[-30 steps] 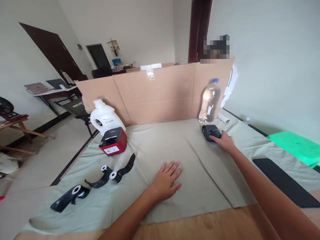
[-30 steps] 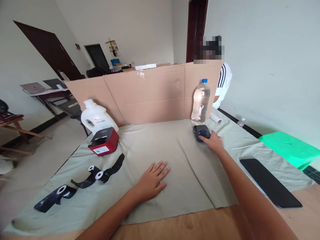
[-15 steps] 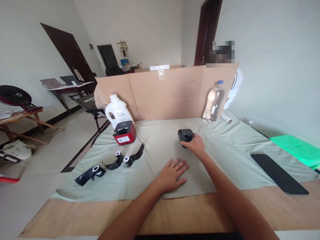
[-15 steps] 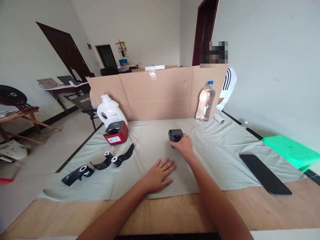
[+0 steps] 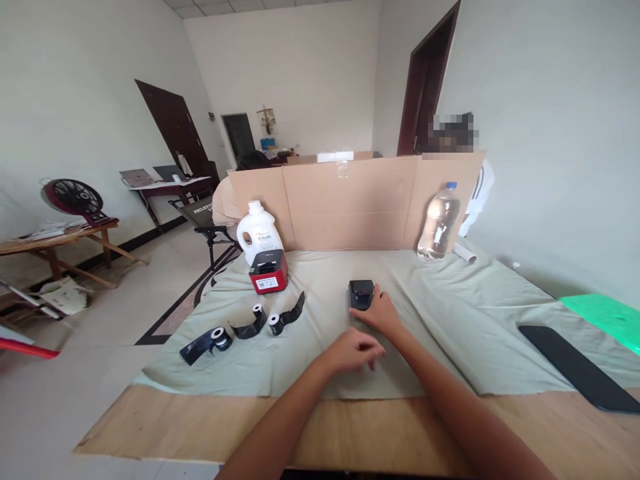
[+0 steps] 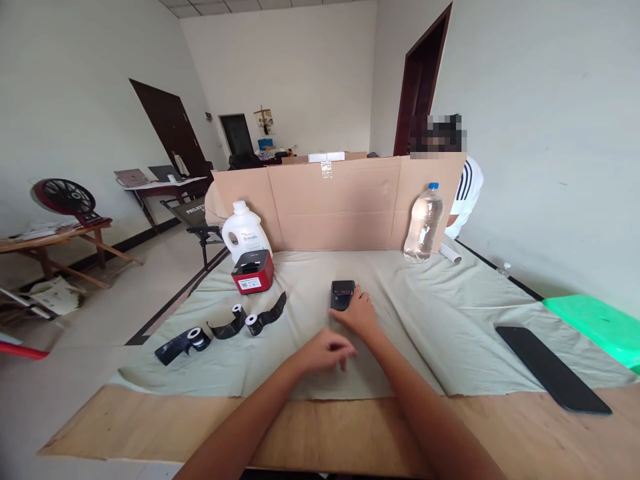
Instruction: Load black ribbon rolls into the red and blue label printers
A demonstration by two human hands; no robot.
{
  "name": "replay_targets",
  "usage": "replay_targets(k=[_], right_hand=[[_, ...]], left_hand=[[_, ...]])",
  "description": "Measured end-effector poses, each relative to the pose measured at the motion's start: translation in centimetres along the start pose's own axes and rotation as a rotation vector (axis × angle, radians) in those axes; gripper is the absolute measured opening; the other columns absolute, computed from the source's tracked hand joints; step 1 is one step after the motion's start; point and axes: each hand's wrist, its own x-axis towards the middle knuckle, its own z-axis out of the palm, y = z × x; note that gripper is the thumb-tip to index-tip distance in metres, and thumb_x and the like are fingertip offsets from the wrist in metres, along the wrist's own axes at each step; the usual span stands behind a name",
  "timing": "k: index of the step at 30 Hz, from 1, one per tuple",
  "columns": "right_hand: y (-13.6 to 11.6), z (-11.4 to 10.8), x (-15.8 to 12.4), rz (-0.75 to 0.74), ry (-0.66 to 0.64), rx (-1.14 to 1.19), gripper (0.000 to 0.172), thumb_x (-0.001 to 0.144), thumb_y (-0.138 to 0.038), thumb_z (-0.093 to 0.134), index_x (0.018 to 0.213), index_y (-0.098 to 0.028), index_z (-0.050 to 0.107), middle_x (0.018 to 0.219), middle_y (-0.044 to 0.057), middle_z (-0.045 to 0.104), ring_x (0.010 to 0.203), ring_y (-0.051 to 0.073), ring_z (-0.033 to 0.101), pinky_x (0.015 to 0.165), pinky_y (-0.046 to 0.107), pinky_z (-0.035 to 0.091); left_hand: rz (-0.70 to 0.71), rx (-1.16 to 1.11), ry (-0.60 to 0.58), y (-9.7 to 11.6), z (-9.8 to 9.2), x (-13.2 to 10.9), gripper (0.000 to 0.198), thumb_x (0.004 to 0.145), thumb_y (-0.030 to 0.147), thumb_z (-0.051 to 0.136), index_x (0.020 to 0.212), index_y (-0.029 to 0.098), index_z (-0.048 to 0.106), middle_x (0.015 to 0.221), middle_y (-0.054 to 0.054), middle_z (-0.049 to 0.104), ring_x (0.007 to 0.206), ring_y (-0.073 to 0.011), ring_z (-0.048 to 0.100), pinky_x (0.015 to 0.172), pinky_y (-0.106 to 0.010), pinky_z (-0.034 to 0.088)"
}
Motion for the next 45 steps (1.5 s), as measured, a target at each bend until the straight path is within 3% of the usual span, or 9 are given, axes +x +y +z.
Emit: replay_targets(k=[4,9,12,15,19,26,33,38,45], right_hand=[[1.7,0.6,-0.5,-0.166,0.076,0.021,0.101,0.073,-0.063,0.070,0.148,-0.007,0.032,0.127,0.022,0.058,0.119,0.037,0.053,0.097,0.042,0.042],[2.2,1.3,-0.8,-0.198,0.125,0.065,0.103,0.073,-0.060,0.071,0.149,-0.003,0.031,0.121,0.021,0.060,0.114,0.035,0.054,0.095,0.042,0.043],[2.3,1.3,-0.6,-0.199,0.132,0.082,0.103,0.072,-0.061,0.072,0.149,-0.005,0.031,0.117,0.020,0.060,0.112,0.035,0.055,0.094,0.042,0.044],[2.4,1.3,-0.6,-0.210,0.147,0.090,0.102,0.072,-0.062,0.072,0.149,-0.007,0.031,0.115,0.019,0.060,0.110,0.035,0.056,0.092,0.043,0.045],[2.4,1.3,-0.6,-0.214,0.140,0.086,0.101,0.073,-0.061,0.071,0.148,-0.006,0.031,0.114,0.020,0.059,0.109,0.036,0.056,0.092,0.044,0.044],[2.2,0.9,-0.6,-0.190,0.083,0.089,0.101,0.074,-0.063,0.068,0.149,-0.007,0.029,0.118,0.020,0.057,0.111,0.036,0.054,0.093,0.043,0.042],[2.2,1.0,-0.5,-0.180,0.061,0.100,0.103,0.075,-0.063,0.068,0.150,-0.006,0.027,0.118,0.021,0.057,0.112,0.037,0.052,0.094,0.044,0.040],[2.2,1.0,-0.5,-0.175,0.049,0.116,0.101,0.073,-0.062,0.069,0.149,-0.007,0.030,0.118,0.020,0.057,0.111,0.036,0.053,0.093,0.043,0.041],[2.1,0.8,-0.5,-0.173,0.051,0.121,0.099,0.074,-0.061,0.070,0.149,-0.010,0.030,0.117,0.019,0.057,0.113,0.037,0.053,0.094,0.043,0.040]], left_hand=[[-0.472,0.038,0.456,-2.5,-4.9,2.9,0.043,0.099,0.042,0.039,0.115,0.014,0.068,0.070,-0.002,0.069,0.050,-0.0097,0.056,0.052,-0.020,0.043],[-0.656,0.197,0.346,-7.0,-9.4,6.6,0.030,0.088,0.029,0.057,0.106,0.011,0.072,0.077,-0.009,0.074,0.068,-0.0178,0.067,0.064,-0.026,0.051],[-0.644,0.337,0.307,-9.0,-9.5,8.0,0.038,0.088,0.031,0.057,0.121,0.015,0.068,0.120,-0.014,0.071,0.113,-0.0256,0.065,0.097,-0.034,0.049],[-0.600,0.444,0.276,-10.3,-8.5,8.8,0.051,0.094,0.037,0.050,0.143,0.023,0.051,0.157,-0.008,0.042,0.147,-0.0251,0.033,0.121,-0.041,0.023],[-0.645,0.551,0.270,-11.7,-7.1,8.9,0.060,0.098,0.049,0.037,0.154,0.026,0.035,0.166,-0.003,0.020,0.155,-0.0234,0.013,0.125,-0.047,0.005],[-0.822,0.718,0.403,-11.0,-5.8,7.8,0.064,0.099,0.050,0.032,0.154,0.016,0.035,0.164,-0.012,0.023,0.153,-0.0267,0.020,0.124,-0.046,0.015],[-0.727,0.626,0.551,-7.6,-5.5,6.0,0.034,0.096,0.034,0.045,0.102,0.016,0.073,0.102,-0.016,0.073,0.104,-0.0285,0.066,0.096,-0.038,0.044],[-0.548,0.084,0.593,-8.0,-4.4,6.9,0.027,0.091,0.031,0.052,0.106,0.019,0.072,0.073,-0.003,0.070,0.068,-0.0157,0.062,0.070,-0.024,0.045],[-0.589,-0.117,0.558,-9.3,-4.9,7.8,0.030,0.089,0.034,0.051,0.084,0.014,0.072,0.050,0.004,0.053,0.052,-0.0109,0.049,0.057,-0.021,0.038]])
